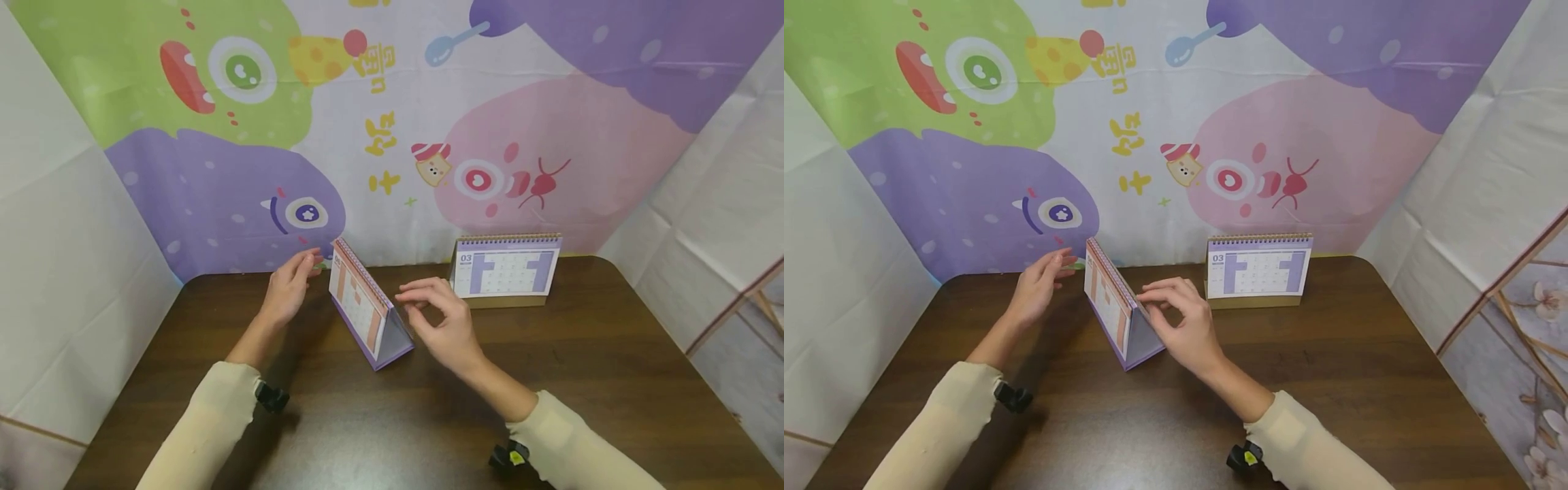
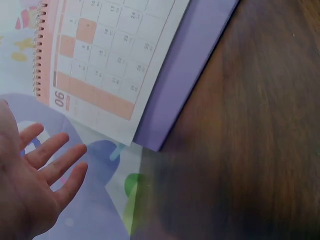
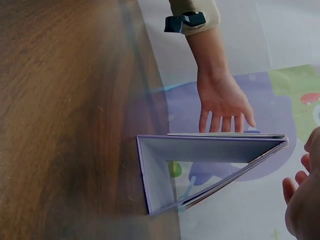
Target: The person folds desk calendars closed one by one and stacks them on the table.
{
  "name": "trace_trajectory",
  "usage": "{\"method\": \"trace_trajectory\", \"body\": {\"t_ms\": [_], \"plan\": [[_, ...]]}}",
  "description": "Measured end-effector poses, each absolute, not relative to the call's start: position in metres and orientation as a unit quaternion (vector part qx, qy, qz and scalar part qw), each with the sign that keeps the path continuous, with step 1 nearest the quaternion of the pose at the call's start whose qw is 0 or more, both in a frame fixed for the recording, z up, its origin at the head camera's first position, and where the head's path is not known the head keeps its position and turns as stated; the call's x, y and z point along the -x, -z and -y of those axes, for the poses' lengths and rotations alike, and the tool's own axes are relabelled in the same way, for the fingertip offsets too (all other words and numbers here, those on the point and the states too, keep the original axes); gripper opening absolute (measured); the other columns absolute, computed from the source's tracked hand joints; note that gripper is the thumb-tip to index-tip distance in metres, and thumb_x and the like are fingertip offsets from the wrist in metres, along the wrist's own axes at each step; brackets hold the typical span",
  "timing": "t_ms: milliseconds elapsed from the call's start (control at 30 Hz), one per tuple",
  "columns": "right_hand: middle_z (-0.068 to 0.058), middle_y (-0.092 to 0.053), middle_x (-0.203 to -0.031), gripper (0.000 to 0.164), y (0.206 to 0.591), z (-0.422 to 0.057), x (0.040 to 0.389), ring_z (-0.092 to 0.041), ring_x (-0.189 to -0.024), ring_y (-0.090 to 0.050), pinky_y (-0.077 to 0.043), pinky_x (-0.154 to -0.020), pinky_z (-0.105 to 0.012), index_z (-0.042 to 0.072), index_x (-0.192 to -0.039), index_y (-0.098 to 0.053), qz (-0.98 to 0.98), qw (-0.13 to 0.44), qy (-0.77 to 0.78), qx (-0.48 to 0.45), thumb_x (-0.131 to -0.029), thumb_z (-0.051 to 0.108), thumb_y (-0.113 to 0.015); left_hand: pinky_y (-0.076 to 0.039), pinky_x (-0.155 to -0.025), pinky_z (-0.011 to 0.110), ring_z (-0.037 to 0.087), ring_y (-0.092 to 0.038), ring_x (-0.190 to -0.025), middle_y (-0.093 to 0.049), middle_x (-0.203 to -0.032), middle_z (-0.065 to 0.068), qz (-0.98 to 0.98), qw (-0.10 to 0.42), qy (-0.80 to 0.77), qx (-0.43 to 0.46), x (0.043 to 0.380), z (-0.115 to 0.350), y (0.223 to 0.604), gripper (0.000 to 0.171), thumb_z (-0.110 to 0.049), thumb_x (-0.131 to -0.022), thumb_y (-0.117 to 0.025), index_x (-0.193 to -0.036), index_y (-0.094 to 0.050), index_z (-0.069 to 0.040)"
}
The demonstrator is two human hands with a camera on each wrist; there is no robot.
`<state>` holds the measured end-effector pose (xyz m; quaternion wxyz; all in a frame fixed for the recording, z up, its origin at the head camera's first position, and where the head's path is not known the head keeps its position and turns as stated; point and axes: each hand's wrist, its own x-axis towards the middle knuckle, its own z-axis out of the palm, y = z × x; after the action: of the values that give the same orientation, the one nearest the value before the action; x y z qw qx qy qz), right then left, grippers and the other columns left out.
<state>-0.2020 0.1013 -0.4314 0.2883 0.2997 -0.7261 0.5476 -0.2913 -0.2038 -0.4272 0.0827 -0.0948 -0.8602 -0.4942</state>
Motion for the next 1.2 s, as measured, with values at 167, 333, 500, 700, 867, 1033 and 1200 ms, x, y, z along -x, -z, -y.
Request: {"method": "trace_trajectory", "body": {"t_ms": [167, 333, 500, 700, 867, 1033, 1200], "plan": [[-0.022, -0.08, -0.125, 0.026, 0.433, -0.102, 0.199, -0.019, -0.118, -0.075, -0.062, -0.094, -0.018, -0.001, -0.121, -0.08, 0.725, 0.263, -0.58, -0.263, -0.099, -0.012, -0.072, -0.06, -0.097, 0.03, 0.048, -0.073, -0.137, -0.068, -0.159, 0.022, 0.855, 0.092, 0.5, 0.1, 0.293, 0.196, 0.424, 0.05, -0.033, -0.123, -0.042, -0.161, -0.059, -0.004], [-0.021, -0.08, -0.13, 0.03, 0.434, -0.104, 0.192, -0.024, -0.118, -0.075, -0.061, -0.094, -0.017, -0.001, -0.133, -0.077, 0.74, 0.224, -0.59, -0.233, -0.105, -0.007, -0.066, -0.06, -0.097, 0.031, 0.048, -0.071, -0.14, -0.064, -0.163, 0.022, 0.85, 0.087, 0.506, 0.115, 0.295, 0.191, 0.423, 0.052, -0.034, -0.124, -0.042, -0.165, -0.054, -0.005], [-0.022, -0.078, -0.14, 0.034, 0.437, -0.107, 0.187, -0.031, -0.125, -0.075, -0.065, -0.099, -0.026, 0.0, -0.143, -0.072, 0.749, 0.173, -0.6, -0.222, -0.113, 0.001, -0.057, -0.06, -0.11, 0.065, 0.048, -0.067, -0.145, -0.057, -0.17, 0.02, 0.844, 0.069, 0.514, 0.137, 0.296, 0.191, 0.425, 0.055, -0.035, -0.124, -0.039, -0.172, -0.044, -0.009], [-0.023, -0.076, -0.146, 0.036, 0.442, -0.111, 0.184, -0.039, -0.13, -0.075, -0.068, -0.101, -0.041, 0.0, -0.148, -0.069, 0.758, 0.144, -0.595, -0.224, -0.117, 0.005, -0.052, -0.057, -0.111, 0.07, 0.047, -0.061, -0.151, -0.054, -0.174, 0.019, 0.841, 0.06, 0.515, 0.152, 0.294, 0.191, 0.425, 0.056, -0.033, -0.124, -0.039, -0.176, -0.038, -0.014], [-0.023, -0.073, -0.151, 0.039, 0.448, -0.115, 0.182, -0.044, -0.133, -0.074, -0.068, -0.104, -0.046, 0.001, -0.152, -0.066, 0.765, 0.13, -0.582, -0.245, -0.116, 0.003, -0.053, -0.059, -0.107, 0.064, 0.045, -0.06, -0.153, -0.053, -0.175, 0.018, 0.848, 0.068, 0.495, 0.175, 0.292, 0.19, 0.425, 0.054, -0.028, -0.123, -0.042, -0.175, -0.039, -0.012], [-0.021, -0.072, -0.154, 0.041, 0.454, -0.118, 0.18, -0.044, -0.136, -0.073, -0.067, -0.106, -0.042, 0.002, -0.154, -0.065, 0.772, 0.113, -0.571, -0.256, -0.116, 0.004, -0.05, -0.06, -0.102, 0.052, 0.045, -0.065, -0.148, -0.054, -0.175, 0.016, 0.853, 0.081, 0.482, 0.184, 0.292, 0.188, 0.425, 0.053, -0.026, -0.123, -0.044, -0.174, -0.043, -0.012], [-0.022, -0.075, -0.147, 0.038, 0.46, -0.119, 0.177, -0.033, -0.132, -0.075, -0.068, -0.102, -0.038, 0.001, -0.15, -0.068, 0.773, 0.113, -0.57, -0.256, -0.117, 0.004, -0.049, -0.059, -0.098, 0.043, 0.046, -0.067, -0.143, -0.054, -0.175, 0.017, 0.854, 0.085, 0.478, 0.187, 0.292, 0.188, 0.425, 0.053, -0.025, -0.122, -0.044, -0.173, -0.044, -0.011]]}}
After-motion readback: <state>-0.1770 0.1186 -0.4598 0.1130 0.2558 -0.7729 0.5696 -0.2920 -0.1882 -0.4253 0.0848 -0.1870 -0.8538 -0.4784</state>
